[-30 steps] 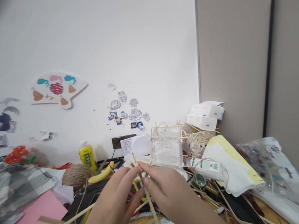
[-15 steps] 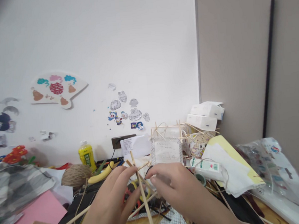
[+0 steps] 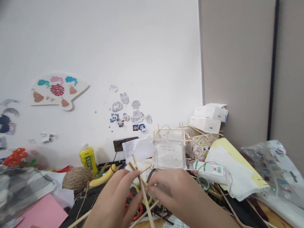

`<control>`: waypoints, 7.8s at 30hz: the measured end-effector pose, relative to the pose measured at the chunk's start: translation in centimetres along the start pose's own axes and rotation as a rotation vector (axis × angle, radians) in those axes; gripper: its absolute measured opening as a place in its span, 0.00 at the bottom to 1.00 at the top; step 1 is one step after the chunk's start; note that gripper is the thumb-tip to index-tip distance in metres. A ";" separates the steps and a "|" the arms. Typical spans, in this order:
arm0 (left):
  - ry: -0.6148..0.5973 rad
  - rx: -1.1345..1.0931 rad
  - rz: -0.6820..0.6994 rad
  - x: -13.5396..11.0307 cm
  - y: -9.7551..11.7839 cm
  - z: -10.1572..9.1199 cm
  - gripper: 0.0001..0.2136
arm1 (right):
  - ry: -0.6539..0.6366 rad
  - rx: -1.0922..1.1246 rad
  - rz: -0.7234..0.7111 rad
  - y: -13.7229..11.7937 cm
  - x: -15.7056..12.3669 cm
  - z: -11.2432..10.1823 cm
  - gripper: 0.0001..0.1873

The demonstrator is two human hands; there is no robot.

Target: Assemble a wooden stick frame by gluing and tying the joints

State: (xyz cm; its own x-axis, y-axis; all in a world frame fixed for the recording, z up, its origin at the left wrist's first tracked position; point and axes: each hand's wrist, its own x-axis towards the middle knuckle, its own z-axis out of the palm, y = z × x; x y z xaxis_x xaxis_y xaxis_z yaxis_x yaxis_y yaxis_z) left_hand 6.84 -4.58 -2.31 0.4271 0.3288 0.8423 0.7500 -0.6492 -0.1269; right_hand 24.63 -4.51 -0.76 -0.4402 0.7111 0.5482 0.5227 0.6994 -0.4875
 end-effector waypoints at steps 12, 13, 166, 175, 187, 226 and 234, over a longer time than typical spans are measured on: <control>0.021 0.015 0.004 0.1 -0.1 -0.4 0.10 | 0.000 -0.035 0.010 -0.2 0.0 0.2 0.09; 0.013 0.016 0.001 0.1 -0.1 -0.4 0.10 | 0.003 -0.031 0.012 -0.2 -0.1 0.1 0.09; 0.095 -0.024 -0.138 -0.8 1.2 -1.5 0.15 | 0.666 -0.130 -0.459 0.8 0.9 5.5 0.15; 0.031 0.005 -0.115 -1.5 1.3 -1.1 0.17 | 0.731 -0.113 -0.409 0.5 0.9 6.0 0.10; 0.020 -0.003 -0.122 -1.6 1.5 -1.3 0.16 | 0.748 -0.139 -0.374 0.5 0.7 6.4 0.09; 0.043 -0.064 -0.065 -1.7 1.3 -0.6 0.18 | 0.829 -0.108 -0.475 0.5 0.9 6.6 0.11; 0.027 -0.053 -0.083 -1.6 1.6 -0.5 0.17 | 0.824 -0.103 -0.455 0.4 0.8 6.5 0.11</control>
State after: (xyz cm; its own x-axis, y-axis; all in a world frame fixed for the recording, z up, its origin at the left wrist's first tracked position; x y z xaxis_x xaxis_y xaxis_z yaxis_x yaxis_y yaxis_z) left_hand 7.11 -6.54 -3.59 0.3507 0.3646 0.8626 0.7541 -0.6561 -0.0292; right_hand 19.73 -3.16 -4.96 0.0165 0.0696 0.9974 0.5070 0.8592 -0.0683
